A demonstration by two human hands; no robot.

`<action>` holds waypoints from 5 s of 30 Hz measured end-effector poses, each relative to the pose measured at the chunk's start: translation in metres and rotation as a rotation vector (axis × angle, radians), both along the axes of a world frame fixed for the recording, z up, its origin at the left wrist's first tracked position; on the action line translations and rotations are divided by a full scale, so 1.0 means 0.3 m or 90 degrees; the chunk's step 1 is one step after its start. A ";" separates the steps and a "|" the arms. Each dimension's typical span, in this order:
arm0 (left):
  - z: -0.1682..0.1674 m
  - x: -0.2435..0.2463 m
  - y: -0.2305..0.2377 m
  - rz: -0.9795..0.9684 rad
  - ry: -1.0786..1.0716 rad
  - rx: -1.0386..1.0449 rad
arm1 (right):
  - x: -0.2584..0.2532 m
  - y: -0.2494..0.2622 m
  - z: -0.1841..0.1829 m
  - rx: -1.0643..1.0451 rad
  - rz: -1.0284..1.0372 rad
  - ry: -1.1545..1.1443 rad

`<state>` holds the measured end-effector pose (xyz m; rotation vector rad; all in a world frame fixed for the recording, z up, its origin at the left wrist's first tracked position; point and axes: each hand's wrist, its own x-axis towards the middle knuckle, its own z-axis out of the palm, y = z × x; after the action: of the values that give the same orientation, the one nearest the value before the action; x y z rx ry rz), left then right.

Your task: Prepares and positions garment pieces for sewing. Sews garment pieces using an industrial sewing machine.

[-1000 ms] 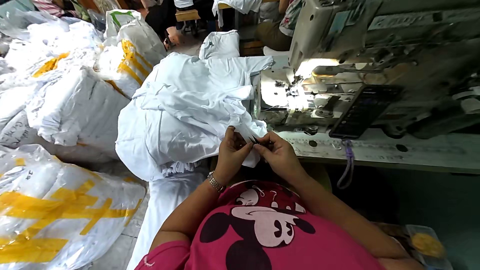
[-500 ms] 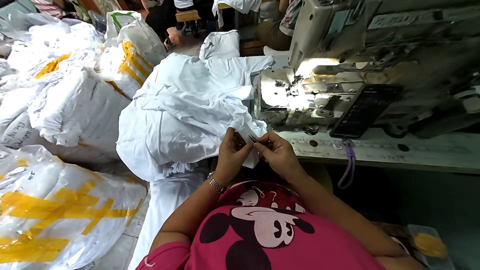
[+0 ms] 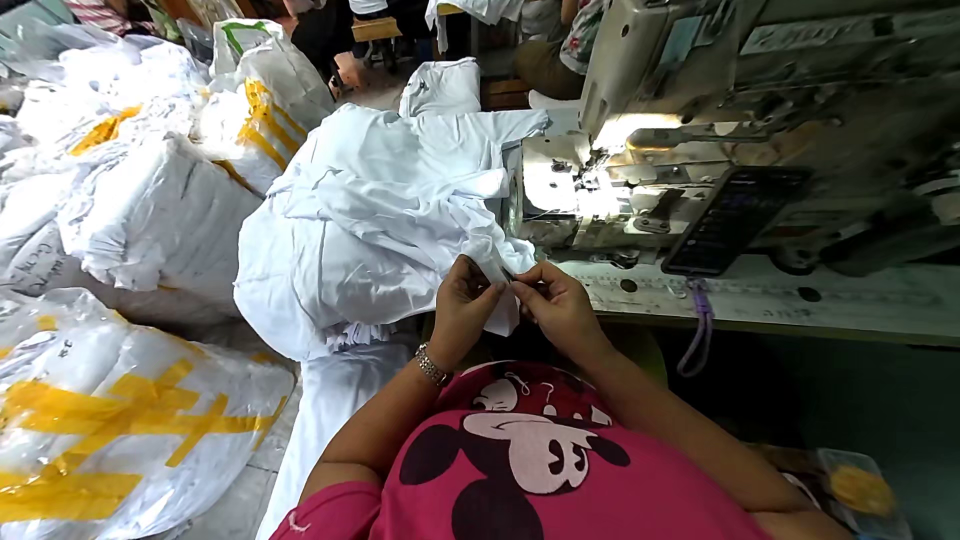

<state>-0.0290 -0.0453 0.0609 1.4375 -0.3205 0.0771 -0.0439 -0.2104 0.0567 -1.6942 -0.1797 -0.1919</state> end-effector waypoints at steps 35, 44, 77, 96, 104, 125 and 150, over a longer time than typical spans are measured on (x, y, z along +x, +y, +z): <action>-0.035 0.391 0.621 0.364 -0.150 0.765 | 0.085 0.092 -0.046 -0.475 0.073 -0.284; 0.299 0.297 0.686 0.509 -0.378 0.491 | 0.274 -0.008 0.082 -0.295 0.132 -0.059; -0.084 0.339 0.699 0.544 -0.255 0.649 | 0.096 -0.145 0.114 -0.291 0.023 -0.244; 0.045 -0.058 0.670 -0.057 -0.070 0.374 | 0.107 -0.163 0.111 -0.539 -0.059 -0.089; -0.081 0.161 1.126 0.535 0.169 0.509 | 0.104 -0.138 0.090 -0.479 0.034 0.009; -0.164 -0.188 0.235 -0.035 0.353 -0.218 | 0.335 0.100 0.297 -0.452 0.030 -0.192; -0.185 -0.125 0.138 0.075 0.245 -0.236 | -0.028 0.066 -0.081 -0.181 0.153 0.097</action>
<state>-0.0664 -0.0039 0.0054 1.0720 0.0943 -0.0436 -0.0522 -0.1906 0.0322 -1.9427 -0.3058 0.1497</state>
